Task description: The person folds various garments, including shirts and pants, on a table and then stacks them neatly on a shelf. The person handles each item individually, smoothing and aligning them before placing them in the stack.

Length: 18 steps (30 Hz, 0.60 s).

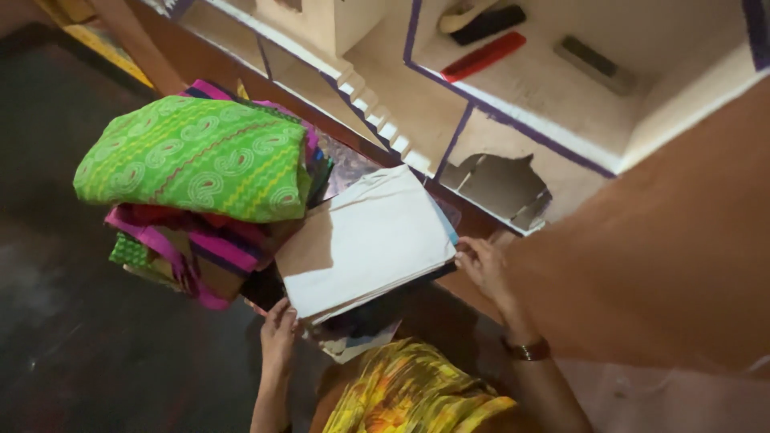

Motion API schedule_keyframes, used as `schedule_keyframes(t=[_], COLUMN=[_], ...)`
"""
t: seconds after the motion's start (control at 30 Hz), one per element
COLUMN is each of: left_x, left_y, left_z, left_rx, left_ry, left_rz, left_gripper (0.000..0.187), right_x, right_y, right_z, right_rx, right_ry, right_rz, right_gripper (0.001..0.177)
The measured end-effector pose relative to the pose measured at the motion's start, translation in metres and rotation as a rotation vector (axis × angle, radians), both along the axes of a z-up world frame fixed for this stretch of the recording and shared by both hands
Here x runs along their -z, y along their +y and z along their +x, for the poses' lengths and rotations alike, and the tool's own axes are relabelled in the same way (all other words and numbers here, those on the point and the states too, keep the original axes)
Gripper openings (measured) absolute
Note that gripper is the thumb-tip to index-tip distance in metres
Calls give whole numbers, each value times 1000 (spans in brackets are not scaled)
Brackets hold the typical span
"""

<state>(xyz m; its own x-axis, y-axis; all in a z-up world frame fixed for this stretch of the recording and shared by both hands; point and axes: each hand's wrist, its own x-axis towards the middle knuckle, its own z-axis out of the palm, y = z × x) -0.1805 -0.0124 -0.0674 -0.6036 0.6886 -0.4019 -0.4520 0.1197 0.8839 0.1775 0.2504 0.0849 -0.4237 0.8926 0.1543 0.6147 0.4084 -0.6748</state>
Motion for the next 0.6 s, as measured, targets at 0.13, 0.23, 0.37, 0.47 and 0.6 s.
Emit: schedule_keyframes(t=[0.13,0.23,0.37,0.47,0.6], left_x=[-3,-7,-11,-14,-19], left_y=[8,10,6,5,11], left_z=[7,17,25,28,35], left_rx=[-48,-106,-159,-189,-241], left_ry=[150,171,228,268,150], left_rz=[-217,-183,-199,-172,-182], left_gripper=[46,47,46,44,44], right_x=[38,55,58,52,37], right_y=[31,48,65,72,78], right_z=[-12,-18,-31,-45,-61], right_rx=[-133,-126,-155,-39,-58], right_ry=[92,-4,-48,-122,271], right_rz=[-14,-51,-75,-267,-605], right_gripper=[42,50,58,63,69])
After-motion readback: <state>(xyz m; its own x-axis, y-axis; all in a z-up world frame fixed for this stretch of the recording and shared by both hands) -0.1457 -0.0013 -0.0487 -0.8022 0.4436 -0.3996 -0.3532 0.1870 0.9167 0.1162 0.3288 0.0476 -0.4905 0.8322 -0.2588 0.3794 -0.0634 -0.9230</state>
